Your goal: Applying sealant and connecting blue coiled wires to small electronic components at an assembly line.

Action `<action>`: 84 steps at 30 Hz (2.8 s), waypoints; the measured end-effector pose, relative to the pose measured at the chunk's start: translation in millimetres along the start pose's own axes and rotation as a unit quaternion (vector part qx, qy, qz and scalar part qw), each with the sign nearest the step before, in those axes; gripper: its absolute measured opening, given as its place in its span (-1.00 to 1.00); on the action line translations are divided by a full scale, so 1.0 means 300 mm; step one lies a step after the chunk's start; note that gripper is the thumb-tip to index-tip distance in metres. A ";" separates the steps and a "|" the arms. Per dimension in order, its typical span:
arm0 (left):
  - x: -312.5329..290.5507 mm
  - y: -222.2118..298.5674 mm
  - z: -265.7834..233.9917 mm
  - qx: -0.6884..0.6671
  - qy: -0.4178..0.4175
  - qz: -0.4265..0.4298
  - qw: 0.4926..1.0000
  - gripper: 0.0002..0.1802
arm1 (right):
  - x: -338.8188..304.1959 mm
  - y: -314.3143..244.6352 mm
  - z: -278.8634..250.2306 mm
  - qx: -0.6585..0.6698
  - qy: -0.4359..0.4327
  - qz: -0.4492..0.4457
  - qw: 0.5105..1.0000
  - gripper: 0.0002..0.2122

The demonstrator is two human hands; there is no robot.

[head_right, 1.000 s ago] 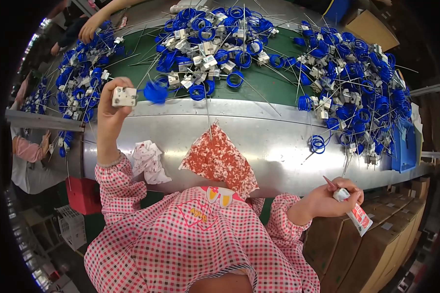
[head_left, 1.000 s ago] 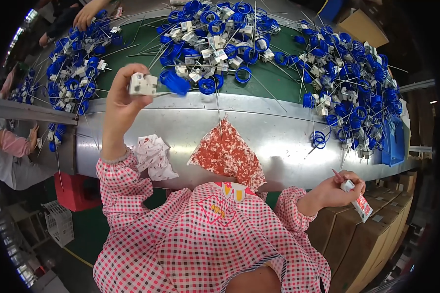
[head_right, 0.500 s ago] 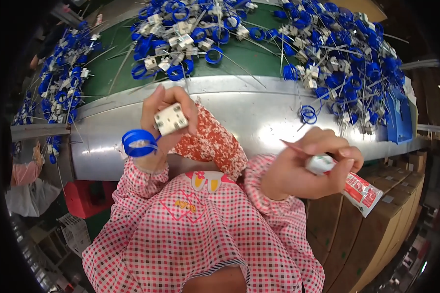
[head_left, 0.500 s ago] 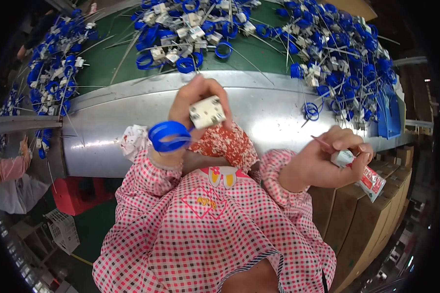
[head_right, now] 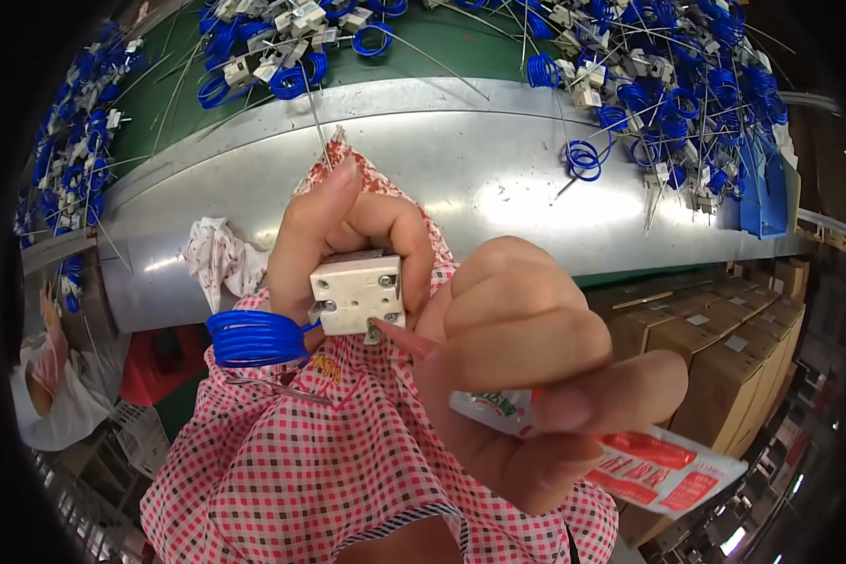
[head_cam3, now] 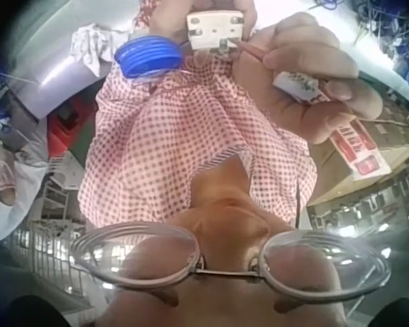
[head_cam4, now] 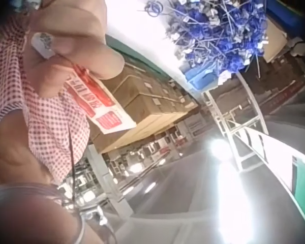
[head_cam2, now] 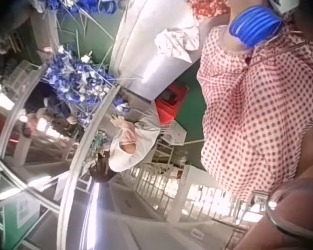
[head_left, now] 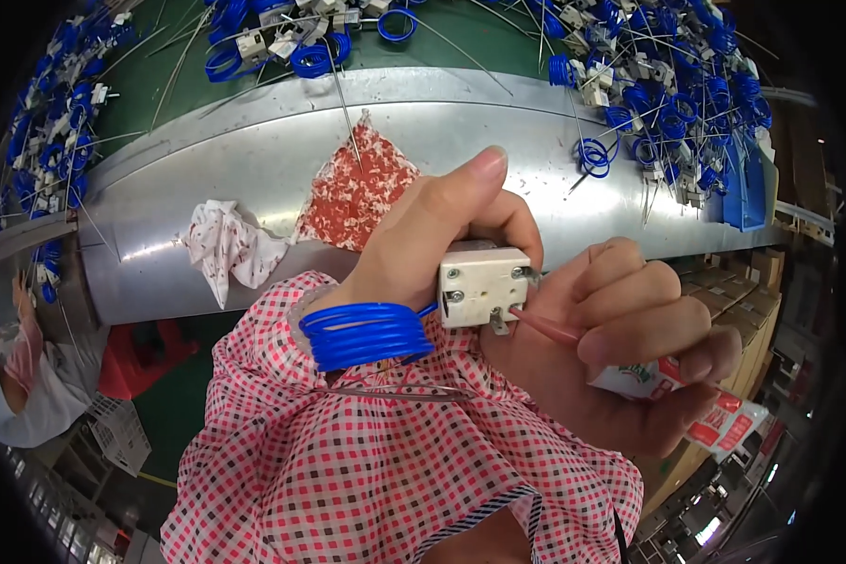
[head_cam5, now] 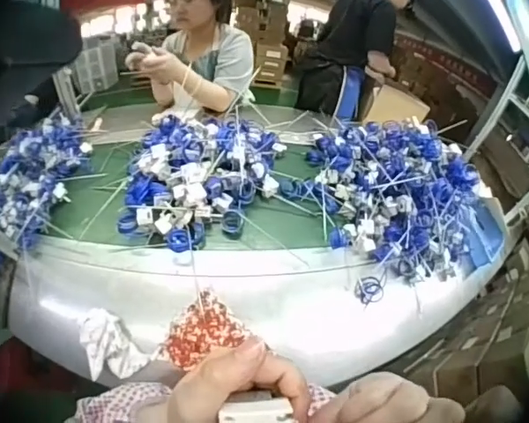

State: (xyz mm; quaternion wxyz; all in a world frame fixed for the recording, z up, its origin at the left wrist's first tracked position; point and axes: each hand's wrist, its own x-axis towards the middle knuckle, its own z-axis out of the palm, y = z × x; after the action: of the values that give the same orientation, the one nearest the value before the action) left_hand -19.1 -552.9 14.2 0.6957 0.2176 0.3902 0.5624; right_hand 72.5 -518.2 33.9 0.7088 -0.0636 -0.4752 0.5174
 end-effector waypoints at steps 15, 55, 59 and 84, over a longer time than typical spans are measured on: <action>0.013 0.013 0.009 -0.026 0.001 -0.075 0.997 -0.21 | -0.001 -0.055 -0.054 -0.145 -0.177 0.082 0.970 -0.70; 0.019 0.023 -0.007 -0.053 -0.023 -0.084 0.995 -0.34 | -0.021 -0.073 -0.069 -0.197 -0.141 0.008 0.970 -0.81; 0.007 0.029 -0.011 -0.027 -0.022 -0.084 0.996 -0.38 | -0.001 -0.078 -0.076 -0.186 -0.128 0.036 0.973 -0.82; 0.122 -0.016 -0.079 -0.134 0.030 -0.011 0.990 -0.38 | 0.108 0.133 -0.106 0.084 0.106 -0.052 0.989 -0.77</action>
State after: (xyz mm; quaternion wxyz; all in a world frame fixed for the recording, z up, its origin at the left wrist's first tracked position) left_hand -32.4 -522.7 -14.5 0.7130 0.1013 0.3341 0.6080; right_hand 69.6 -461.4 13.3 0.7840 -0.0334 -0.3545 0.5084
